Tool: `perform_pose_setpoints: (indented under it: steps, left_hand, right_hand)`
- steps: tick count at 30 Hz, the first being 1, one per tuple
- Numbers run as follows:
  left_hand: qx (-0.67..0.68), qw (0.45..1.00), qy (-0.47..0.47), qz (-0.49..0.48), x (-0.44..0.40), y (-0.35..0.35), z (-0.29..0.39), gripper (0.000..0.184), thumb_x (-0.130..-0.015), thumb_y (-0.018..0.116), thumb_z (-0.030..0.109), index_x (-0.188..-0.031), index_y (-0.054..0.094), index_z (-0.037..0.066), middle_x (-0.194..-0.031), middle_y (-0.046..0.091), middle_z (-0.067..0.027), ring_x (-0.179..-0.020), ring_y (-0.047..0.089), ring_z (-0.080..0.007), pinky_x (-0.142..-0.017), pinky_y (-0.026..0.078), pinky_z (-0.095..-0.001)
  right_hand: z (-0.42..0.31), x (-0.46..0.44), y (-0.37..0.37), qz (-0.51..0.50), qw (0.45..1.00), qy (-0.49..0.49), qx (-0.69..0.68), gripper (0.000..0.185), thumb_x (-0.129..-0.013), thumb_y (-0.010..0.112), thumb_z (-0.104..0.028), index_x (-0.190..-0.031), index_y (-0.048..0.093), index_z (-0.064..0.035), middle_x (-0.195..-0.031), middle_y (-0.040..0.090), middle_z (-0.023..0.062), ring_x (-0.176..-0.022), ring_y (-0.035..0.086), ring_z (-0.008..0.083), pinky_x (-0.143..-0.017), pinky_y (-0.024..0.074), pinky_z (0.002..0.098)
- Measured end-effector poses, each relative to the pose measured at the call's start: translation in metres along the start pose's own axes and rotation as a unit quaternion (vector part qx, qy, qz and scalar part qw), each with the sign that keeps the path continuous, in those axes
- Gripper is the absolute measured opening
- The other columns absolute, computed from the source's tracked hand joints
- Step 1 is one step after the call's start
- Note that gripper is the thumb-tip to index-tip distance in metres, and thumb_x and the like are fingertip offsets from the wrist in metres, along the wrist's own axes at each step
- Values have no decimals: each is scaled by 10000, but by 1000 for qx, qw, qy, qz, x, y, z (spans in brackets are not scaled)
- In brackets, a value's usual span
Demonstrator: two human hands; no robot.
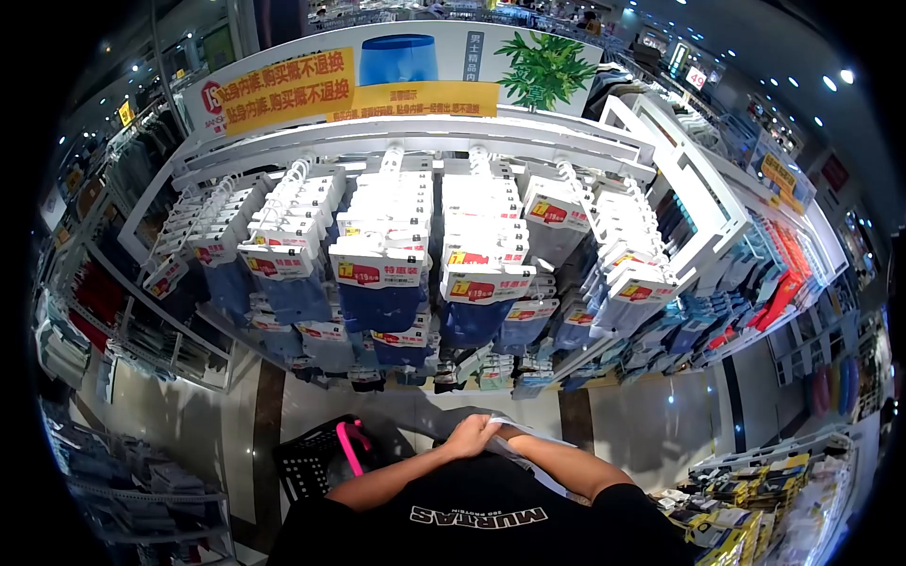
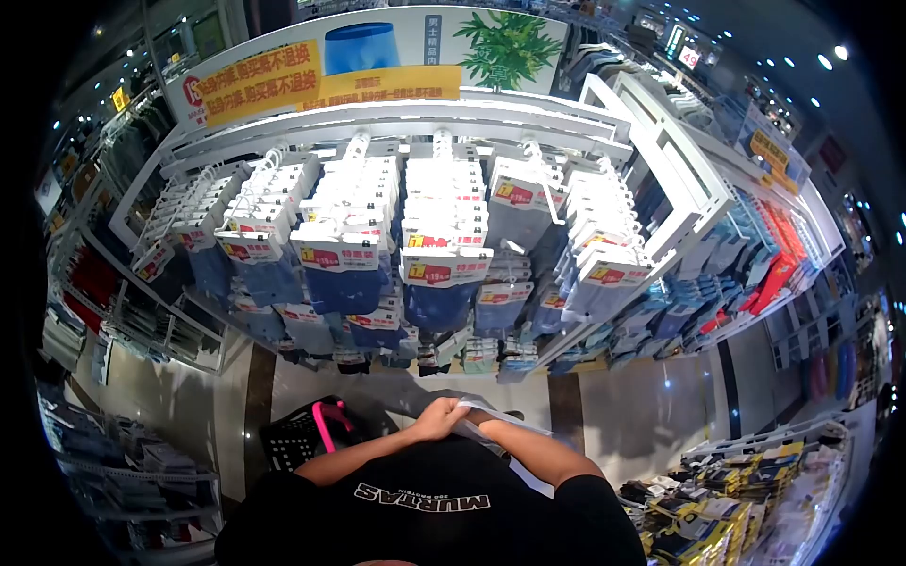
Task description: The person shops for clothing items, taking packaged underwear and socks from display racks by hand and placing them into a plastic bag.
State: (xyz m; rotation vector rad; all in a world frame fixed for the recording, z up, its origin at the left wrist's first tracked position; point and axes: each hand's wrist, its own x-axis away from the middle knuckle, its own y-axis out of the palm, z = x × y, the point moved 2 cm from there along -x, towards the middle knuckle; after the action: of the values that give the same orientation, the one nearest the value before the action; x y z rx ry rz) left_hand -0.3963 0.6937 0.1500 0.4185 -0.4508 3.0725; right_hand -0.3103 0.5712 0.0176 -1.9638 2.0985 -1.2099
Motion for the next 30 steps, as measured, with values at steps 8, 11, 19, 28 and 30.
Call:
perform_pose_setpoints:
  steps: [8, 11, 19, 28, 30]
  left_hand:
    - [-14, 1000, -2, -11, -2, 2, -12, 399, -953, 514, 360, -916, 640, -16, -768, 647, -232, -776, 643, -392, -717, 482, -453]
    - [-16, 999, -12, 37, 1, -8, -7, 406, -943, 522, 371, -900, 634, -17, -791, 650, -245, -794, 638, -413, -726, 482, -462]
    - [-6, 987, -93, 133, -7, -31, -28, 436, -918, 550, 378, -905, 639, -49, -839, 638, -292, -839, 634, -445, -756, 481, -464]
    - [90, 978, -117, 148, -2, -39, -19, 392, -931, 575, 320, -946, 641, -66, -649, 594, -128, -574, 581, -210, -574, 465, -384]
    - [118, 973, -121, 156, 3, -39, -10, 381, -937, 580, 322, -904, 643, -52, -595, 528, -60, -523, 523, -142, -505, 441, -345]
  right_hand:
    - [-1, 5, 7, 24, 1000, 11, -3, 417, -910, 509, -234, -1292, 564, -76, -1328, 575, 184, -1223, 546, 325, -1007, 418, 413]
    - [-5, 15, 0, 88, 996, 16, -6, 417, -912, 506, -241, -1291, 566, -79, -1331, 572, 185, -1231, 542, 328, -1010, 417, 417]
    - [-85, 95, -122, 138, 990, 13, 31, 349, -735, 745, -150, -1071, 686, -78, -933, 706, 162, -871, 669, 360, -785, 517, 419]
    - [-81, 141, -186, 387, 808, -69, -438, 259, -878, 681, -73, -1108, 617, 27, -1003, 688, 45, -890, 634, 105, -802, 504, 267]
    - [-97, 148, -195, 410, 749, -112, -508, 272, -897, 653, -62, -1145, 596, 35, -1030, 680, 65, -909, 637, 114, -832, 505, 272]
